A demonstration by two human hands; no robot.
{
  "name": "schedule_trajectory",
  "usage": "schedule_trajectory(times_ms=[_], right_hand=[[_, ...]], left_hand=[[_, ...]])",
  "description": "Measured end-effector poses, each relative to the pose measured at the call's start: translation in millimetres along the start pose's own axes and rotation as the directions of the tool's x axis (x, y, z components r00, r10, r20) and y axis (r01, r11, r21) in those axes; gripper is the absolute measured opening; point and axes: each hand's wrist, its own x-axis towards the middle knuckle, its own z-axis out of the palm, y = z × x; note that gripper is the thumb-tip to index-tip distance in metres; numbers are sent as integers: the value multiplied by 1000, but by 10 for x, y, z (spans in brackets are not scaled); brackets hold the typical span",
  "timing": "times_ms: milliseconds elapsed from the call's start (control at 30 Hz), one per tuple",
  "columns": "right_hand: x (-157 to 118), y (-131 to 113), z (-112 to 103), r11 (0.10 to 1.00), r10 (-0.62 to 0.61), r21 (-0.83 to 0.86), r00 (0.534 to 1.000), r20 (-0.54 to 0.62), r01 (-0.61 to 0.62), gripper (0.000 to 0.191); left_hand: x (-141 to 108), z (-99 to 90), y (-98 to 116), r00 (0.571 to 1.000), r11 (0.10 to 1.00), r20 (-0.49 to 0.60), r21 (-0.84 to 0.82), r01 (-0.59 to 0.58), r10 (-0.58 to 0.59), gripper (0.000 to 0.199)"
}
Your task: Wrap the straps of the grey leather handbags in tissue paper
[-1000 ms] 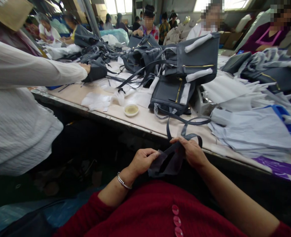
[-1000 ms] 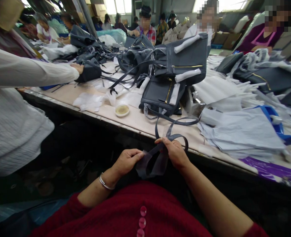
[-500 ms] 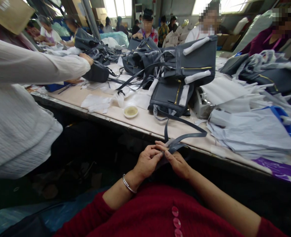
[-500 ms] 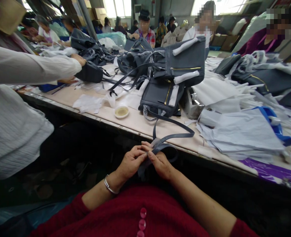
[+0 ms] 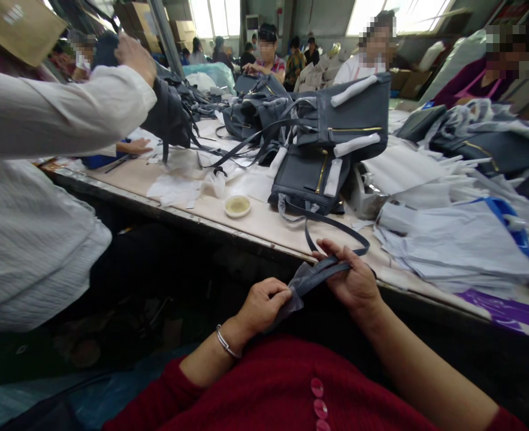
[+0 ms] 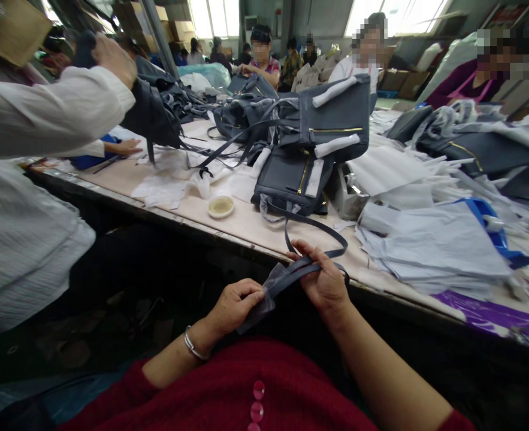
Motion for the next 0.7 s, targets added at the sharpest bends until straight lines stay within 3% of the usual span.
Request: schedule_trajectory(times_ms=[200, 433, 600, 700], right_hand=[[-86, 102, 135, 993, 14, -121, 995, 95, -2, 36], [-138, 89, 102, 964, -35, -242, 959, 282, 107, 37], [-157, 83, 110, 874, -14, -432, 900, 436, 223, 42], [-176, 160, 106, 780, 10, -539, 857, 516, 316, 46]], left_hand=[[67, -9, 100, 1000, 989, 6, -150, 0, 1, 20], [113, 28, 159, 992, 959, 56, -254, 124, -113, 28], [137, 55, 148, 981, 901, 126, -392, 185, -147, 35], [147, 66, 110, 976, 908, 117, -360, 216, -185, 37]])
